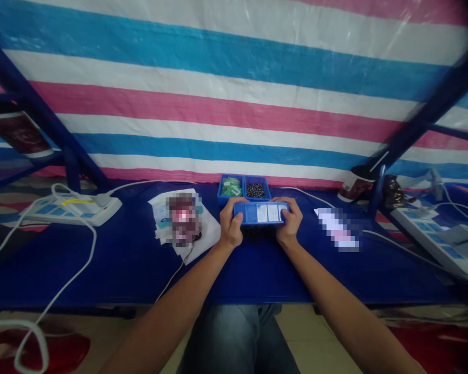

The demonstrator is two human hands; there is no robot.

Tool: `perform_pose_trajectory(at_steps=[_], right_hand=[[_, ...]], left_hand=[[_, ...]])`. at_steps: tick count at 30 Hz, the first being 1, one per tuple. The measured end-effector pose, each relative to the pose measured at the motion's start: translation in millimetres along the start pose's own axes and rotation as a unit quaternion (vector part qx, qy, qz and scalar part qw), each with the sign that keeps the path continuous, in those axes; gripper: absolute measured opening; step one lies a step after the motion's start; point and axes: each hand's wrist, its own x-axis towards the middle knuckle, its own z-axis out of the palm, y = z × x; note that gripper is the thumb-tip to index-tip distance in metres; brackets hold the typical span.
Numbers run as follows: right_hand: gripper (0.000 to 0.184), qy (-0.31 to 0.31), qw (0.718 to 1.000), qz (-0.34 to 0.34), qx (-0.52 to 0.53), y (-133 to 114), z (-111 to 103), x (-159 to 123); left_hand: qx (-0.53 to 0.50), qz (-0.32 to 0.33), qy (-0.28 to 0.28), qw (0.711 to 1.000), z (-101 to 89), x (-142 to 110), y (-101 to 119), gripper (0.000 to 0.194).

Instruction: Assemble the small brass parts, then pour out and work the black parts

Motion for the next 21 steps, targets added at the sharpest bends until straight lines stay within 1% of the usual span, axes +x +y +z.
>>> perform_pose_trajectory(at_steps=[5, 9, 15, 21], right_hand=[[0.031, 0.015, 0.999, -0.046, 0.007, -2.6, -3.2, 0.9], [0.029, 0.027, 0.997, -0.073, 0.018, -4.3, -3.7, 0.6], [0.03, 0.032, 0.998, -0.058, 0.01, -7.0, -3.9, 1.4], [0.03, 0.042, 0.997, -0.053, 0.024, -1.1, -4.1, 3.8]], left_hand=[[0.007, 0.049, 0.001, 0.999, 2.5, 0.9, 1.5, 0.045], [0.0, 0.061, 0.002, 0.998, 3.1, 1.1, 2.5, 0.046], [0.007, 0.044, -0.008, 0.999, 3.0, 1.2, 5.4, 0.049], [0.02, 0.069, -0.02, 0.997, 2.8, 1.8, 4.9, 0.048]])
